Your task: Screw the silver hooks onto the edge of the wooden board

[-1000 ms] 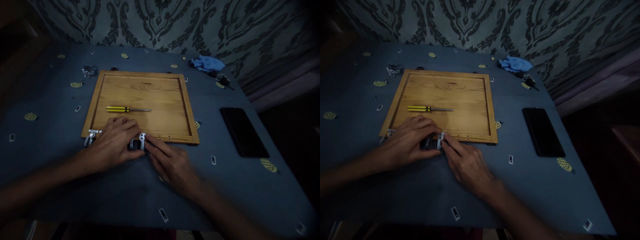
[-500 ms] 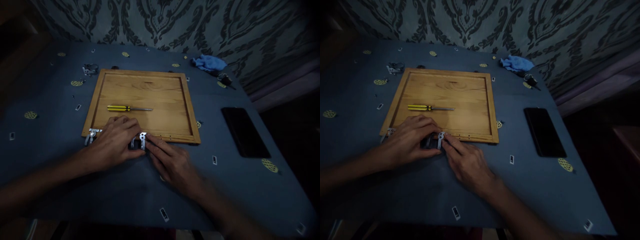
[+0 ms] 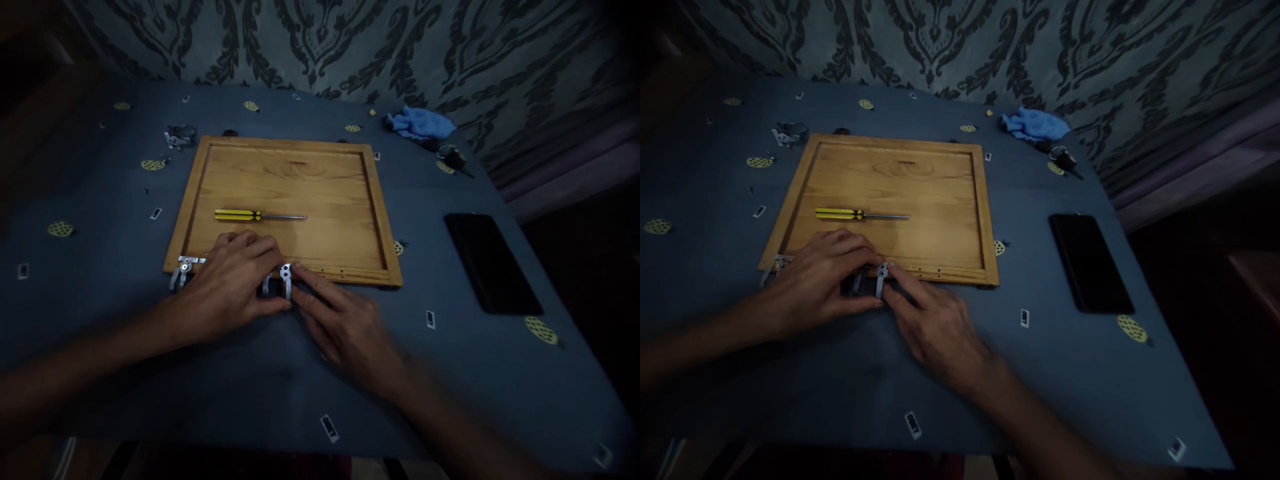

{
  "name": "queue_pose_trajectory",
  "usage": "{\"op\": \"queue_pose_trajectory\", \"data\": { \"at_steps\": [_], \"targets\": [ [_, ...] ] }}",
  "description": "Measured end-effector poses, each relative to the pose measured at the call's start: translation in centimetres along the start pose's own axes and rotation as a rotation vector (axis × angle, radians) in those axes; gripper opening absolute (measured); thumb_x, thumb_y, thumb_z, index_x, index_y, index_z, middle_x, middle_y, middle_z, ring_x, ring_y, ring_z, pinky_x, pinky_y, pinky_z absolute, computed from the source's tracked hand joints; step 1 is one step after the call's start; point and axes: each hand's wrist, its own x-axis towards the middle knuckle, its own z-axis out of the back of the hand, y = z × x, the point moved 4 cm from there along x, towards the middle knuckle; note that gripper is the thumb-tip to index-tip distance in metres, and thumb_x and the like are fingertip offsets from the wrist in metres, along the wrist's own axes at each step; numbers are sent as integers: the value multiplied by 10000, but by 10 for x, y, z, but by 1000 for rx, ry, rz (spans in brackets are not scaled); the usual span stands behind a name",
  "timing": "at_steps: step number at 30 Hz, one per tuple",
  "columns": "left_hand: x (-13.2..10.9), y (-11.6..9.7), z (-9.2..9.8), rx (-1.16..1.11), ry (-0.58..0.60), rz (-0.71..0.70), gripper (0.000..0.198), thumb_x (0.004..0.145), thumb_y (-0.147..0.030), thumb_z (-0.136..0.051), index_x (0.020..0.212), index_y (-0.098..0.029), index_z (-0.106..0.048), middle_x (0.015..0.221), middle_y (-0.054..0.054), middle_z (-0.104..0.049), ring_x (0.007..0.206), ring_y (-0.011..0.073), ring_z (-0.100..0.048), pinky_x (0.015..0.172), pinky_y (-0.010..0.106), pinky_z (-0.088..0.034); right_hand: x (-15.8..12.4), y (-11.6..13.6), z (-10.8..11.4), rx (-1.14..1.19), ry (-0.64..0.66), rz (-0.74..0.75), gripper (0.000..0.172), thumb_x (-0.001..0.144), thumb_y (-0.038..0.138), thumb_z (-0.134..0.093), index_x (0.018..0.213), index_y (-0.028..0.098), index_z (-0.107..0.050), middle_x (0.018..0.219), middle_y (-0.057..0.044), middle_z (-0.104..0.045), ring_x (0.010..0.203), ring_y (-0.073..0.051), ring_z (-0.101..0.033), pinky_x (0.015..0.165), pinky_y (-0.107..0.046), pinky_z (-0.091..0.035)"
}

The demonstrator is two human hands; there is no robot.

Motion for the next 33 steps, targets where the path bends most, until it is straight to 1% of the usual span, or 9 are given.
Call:
{"op": "queue_pose_trajectory", "data": {
  "at_steps": [4, 8, 11, 16, 20, 24, 27, 30, 33],
  "targets": [
    [-1, 0, 0, -2, -10, -5, 311, 882, -427, -772, 1067, -193, -685, 1102, 71, -697, 1076, 310, -606, 920, 472, -427, 0, 0, 0, -14, 39, -3, 356, 995, 100, -491, 1280, 147, -700, 1443, -141, -669, 1049, -237, -776, 835, -380, -679],
    [-1, 0, 0, -10, -26, -13, 308, 895, -426, -762, 1077, -191, -683, 1093, 69, -690, 1076, 311, -605, 923, 478, -430, 0, 0, -1, -29, 47, -18, 376, 995, 96, -486, 1304, 159, -690, 1445, -133, -668, 1033, -240, -776, 815, -395, -684],
    [-1, -1, 0, -18, -10, -6, 314, 896, -417, -762, 1088, -182, -685, 1089, 73, -684, 1081, 323, -605, 919, 495, -434, 1, 1, -2, -40, 61, -17, 382, 996, 93, -477, 1304, 169, -690, 1449, -122, -667, 1000, -231, -778, 798, -393, -688],
    [0, 0, 0, -12, 8, 10, 322, 885, -413, -774, 1085, -174, -692, 1102, 85, -687, 1089, 341, -607, 911, 512, -432, 2, 1, 0, -48, 39, 0, 350, 1002, 89, -481, 1269, 138, -701, 1426, -138, -681, 979, -238, -782, 784, -405, -694],
    [0, 0, 0, -15, 17, 5, 341, 893, -440, -764, 1097, -177, -689, 1119, 87, -690, 1100, 340, -605, 931, 516, -428, 2, 1, -1, -34, 41, -11, 352, 1002, 89, -488, 1274, 148, -703, 1434, -132, -676, 1002, -238, -779, 804, -410, -697],
    [0, -1, 1, -6, 11, 5, 335, 890, -433, -768, 1093, -178, -689, 1114, 88, -694, 1085, 334, -606, 914, 501, -426, 2, 2, -1, -38, 32, -9, 356, 1002, 86, -477, 1264, 140, -713, 1422, -131, -684, 966, -241, -783, 767, -412, -697],
    [1, -1, 1, -3, 4, 0, 325, 889, -421, -770, 1096, -184, -689, 1109, 83, -697, 1074, 324, -606, 905, 487, -424, 3, 3, 0, -42, 21, -7, 353, 1007, 86, -468, 1247, 141, -721, 1414, -122, -693, 947, -225, -784, 759, -385, -691],
    [1, 0, 0, 3, 0, -5, 332, 886, -428, -772, 1102, -191, -686, 1107, 73, -700, 1078, 316, -604, 901, 472, -423, 3, 3, 0, -57, 19, -10, 347, 1013, 93, -465, 1241, 145, -721, 1411, -118, -695, 954, -218, -784, 764, -370, -687],
    [1, 1, -1, 9, -2, -1, 338, 880, -451, -775, 1081, -193, -687, 1091, 64, -698, 1077, 312, -607, 905, 472, -427, 3, 3, 0, -73, 43, -21, 342, 1014, 103, -476, 1253, 155, -715, 1419, -123, -689, 974, -212, -781, 800, -361, -680]
  ]
}}
